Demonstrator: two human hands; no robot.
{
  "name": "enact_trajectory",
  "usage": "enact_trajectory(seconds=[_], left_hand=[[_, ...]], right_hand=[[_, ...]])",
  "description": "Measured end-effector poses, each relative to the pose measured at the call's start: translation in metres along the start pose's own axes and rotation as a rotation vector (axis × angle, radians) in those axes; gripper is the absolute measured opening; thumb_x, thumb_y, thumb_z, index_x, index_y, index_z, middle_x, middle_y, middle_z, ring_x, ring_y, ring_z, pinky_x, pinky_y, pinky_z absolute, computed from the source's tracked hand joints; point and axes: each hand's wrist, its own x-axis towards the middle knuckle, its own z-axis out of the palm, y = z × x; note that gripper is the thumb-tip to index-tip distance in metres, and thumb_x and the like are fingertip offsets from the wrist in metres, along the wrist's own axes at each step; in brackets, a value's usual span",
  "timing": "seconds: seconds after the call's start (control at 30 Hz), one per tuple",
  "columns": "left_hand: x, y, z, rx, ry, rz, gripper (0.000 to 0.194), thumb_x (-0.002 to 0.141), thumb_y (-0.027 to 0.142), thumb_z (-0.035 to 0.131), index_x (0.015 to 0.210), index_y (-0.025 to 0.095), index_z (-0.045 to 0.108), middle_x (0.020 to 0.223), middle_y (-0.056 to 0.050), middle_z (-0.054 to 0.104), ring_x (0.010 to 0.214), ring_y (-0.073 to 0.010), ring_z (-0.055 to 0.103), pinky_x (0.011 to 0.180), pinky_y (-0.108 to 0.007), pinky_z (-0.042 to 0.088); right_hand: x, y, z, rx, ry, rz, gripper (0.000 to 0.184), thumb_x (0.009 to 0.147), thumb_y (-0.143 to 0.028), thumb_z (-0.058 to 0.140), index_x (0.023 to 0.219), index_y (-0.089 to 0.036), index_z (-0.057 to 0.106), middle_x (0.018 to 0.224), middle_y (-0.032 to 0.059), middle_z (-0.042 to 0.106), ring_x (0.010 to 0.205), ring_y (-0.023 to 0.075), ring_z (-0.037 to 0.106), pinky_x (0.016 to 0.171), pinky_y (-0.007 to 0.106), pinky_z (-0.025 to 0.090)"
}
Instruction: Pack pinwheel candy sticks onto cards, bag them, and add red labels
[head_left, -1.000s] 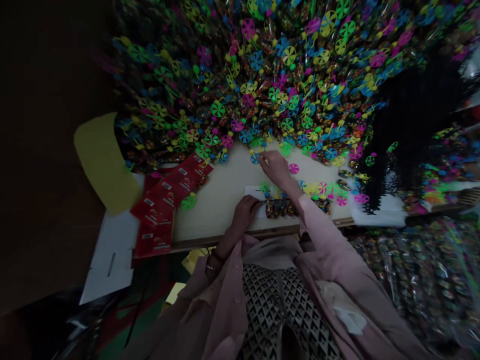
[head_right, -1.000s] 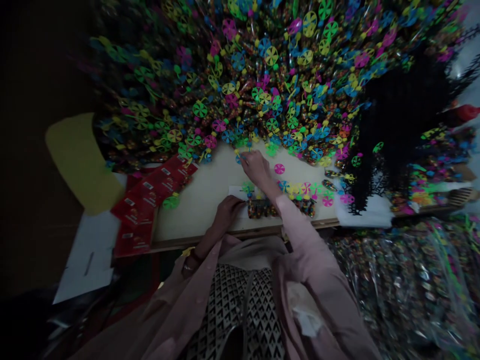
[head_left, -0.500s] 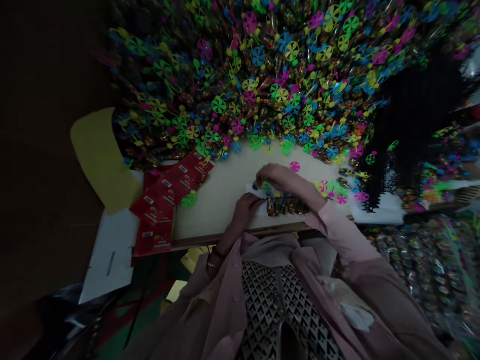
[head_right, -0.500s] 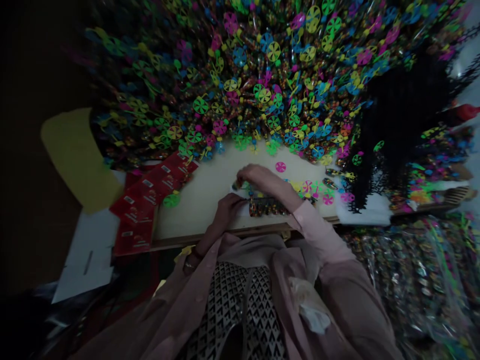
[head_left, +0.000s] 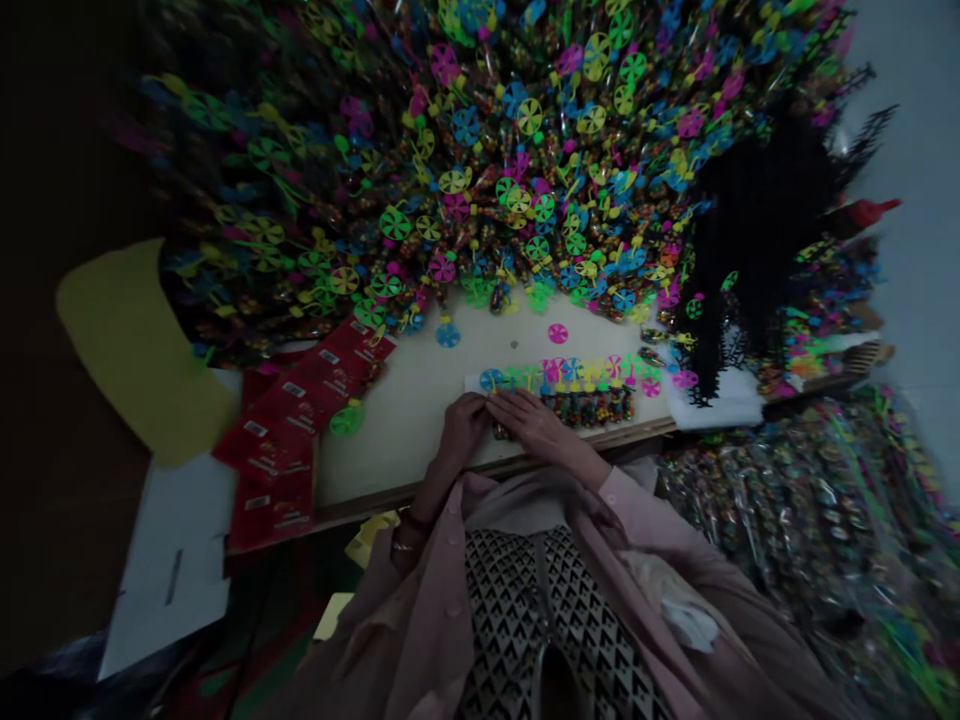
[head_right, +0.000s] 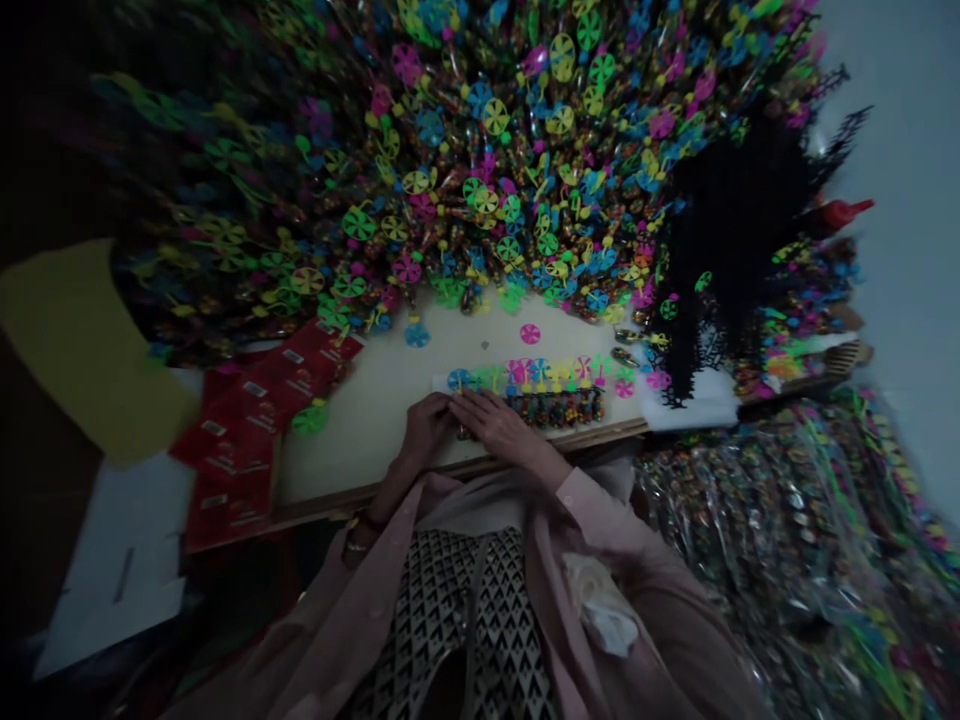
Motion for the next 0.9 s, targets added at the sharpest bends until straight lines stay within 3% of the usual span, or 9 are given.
enact_trajectory(seconds=[0.1, 0.17, 0.2, 0.33, 0.4, 0.5, 0.7, 0.8, 0.9], left_hand=[[0.000, -0.002, 0.001, -0.007, 0.001, 0.003, 0.019, 0.087, 0.020, 0.052, 0.080, 0.017, 0.069, 0.081, -0.006, 0.069, 0.077, -0.0161, 0.063, 0.073, -0.027, 0.050], [0.000, -0.003, 0.002, -0.003, 0.001, -0.011, 0.017, 0.085, 0.020, 0.054, 0.083, 0.018, 0.071, 0.082, -0.006, 0.070, 0.077, -0.0159, 0.064, 0.074, -0.027, 0.051], [0.001, -0.003, 0.002, 0.003, 0.000, -0.025, 0.016, 0.085, 0.020, 0.055, 0.084, 0.018, 0.071, 0.083, -0.005, 0.070, 0.077, -0.0159, 0.064, 0.074, -0.028, 0.051], [0.001, -0.004, 0.004, 0.023, -0.008, -0.079, 0.017, 0.083, 0.019, 0.055, 0.084, 0.019, 0.072, 0.085, -0.005, 0.070, 0.079, -0.0159, 0.065, 0.075, -0.028, 0.052], [0.001, -0.004, 0.004, 0.026, -0.011, -0.078, 0.017, 0.082, 0.018, 0.055, 0.084, 0.019, 0.072, 0.087, -0.005, 0.070, 0.080, -0.0160, 0.065, 0.077, -0.029, 0.052], [0.003, -0.002, 0.003, 0.049, -0.024, -0.074, 0.017, 0.080, 0.017, 0.054, 0.083, 0.019, 0.071, 0.086, -0.005, 0.070, 0.079, -0.0159, 0.065, 0.077, -0.029, 0.051], [0.005, 0.003, -0.002, 0.030, -0.009, -0.121, 0.017, 0.076, 0.013, 0.056, 0.077, 0.019, 0.072, 0.081, -0.003, 0.071, 0.074, -0.0149, 0.065, 0.072, -0.027, 0.052], [0.003, 0.015, -0.001, -0.047, -0.006, -0.113, 0.016, 0.077, 0.013, 0.057, 0.076, 0.019, 0.071, 0.080, -0.003, 0.071, 0.073, -0.0146, 0.066, 0.069, -0.026, 0.052], [0.003, 0.038, 0.005, -0.126, -0.085, -0.034, 0.013, 0.082, 0.018, 0.059, 0.079, 0.019, 0.071, 0.082, -0.004, 0.071, 0.076, -0.0147, 0.066, 0.070, -0.026, 0.053]], right_hand=[[-0.005, -0.006, -0.006, 0.003, 0.013, -0.011, 0.055, 0.088, -0.006, 0.038, 0.143, -0.014, 0.038, 0.147, 0.0115, 0.042, 0.140, 0.0206, 0.031, 0.114, 0.048, 0.027], [-0.023, -0.002, -0.009, -0.003, 0.132, 0.062, 0.052, 0.089, -0.007, 0.036, 0.139, -0.021, 0.044, 0.141, 0.0087, 0.050, 0.135, 0.0187, 0.039, 0.113, 0.048, 0.029], [-0.037, 0.003, -0.010, -0.014, 0.258, 0.178, 0.050, 0.090, -0.008, 0.035, 0.135, -0.023, 0.048, 0.135, 0.0086, 0.055, 0.131, 0.0181, 0.044, 0.111, 0.046, 0.031], [-0.115, 0.050, -0.010, -0.006, 0.844, 0.922, 0.040, 0.092, -0.019, 0.033, 0.123, -0.015, 0.056, 0.116, 0.0160, 0.062, 0.111, 0.0218, 0.056, 0.093, 0.043, 0.047], [-0.152, 0.080, -0.009, 0.153, 0.783, 0.995, 0.037, 0.089, -0.024, 0.037, 0.116, -0.014, 0.061, 0.111, 0.0157, 0.062, 0.101, 0.0215, 0.059, 0.083, 0.040, 0.051], [-0.180, 0.116, -0.005, 0.378, 0.601, 0.900, 0.031, 0.082, -0.028, 0.046, 0.101, -0.015, 0.067, 0.106, 0.0134, 0.064, 0.098, 0.0200, 0.060, 0.082, 0.037, 0.051], [-0.169, 0.129, -0.010, 0.543, 0.634, 0.881, 0.021, 0.073, -0.036, 0.054, 0.073, -0.018, 0.064, 0.081, 0.0059, 0.066, 0.080, 0.0176, 0.061, 0.076, 0.035, 0.050], [-0.175, 0.119, -0.040, 0.597, 0.701, 0.950, 0.028, 0.070, -0.047, 0.057, 0.073, -0.019, 0.063, 0.071, 0.0030, 0.064, 0.065, 0.0165, 0.059, 0.062, 0.033, 0.051], [-0.192, 0.096, -0.102, 0.553, 0.850, 1.022, 0.029, 0.066, -0.051, 0.065, 0.073, -0.023, 0.065, 0.067, 0.0028, 0.063, 0.058, 0.0162, 0.058, 0.057, 0.035, 0.049]])
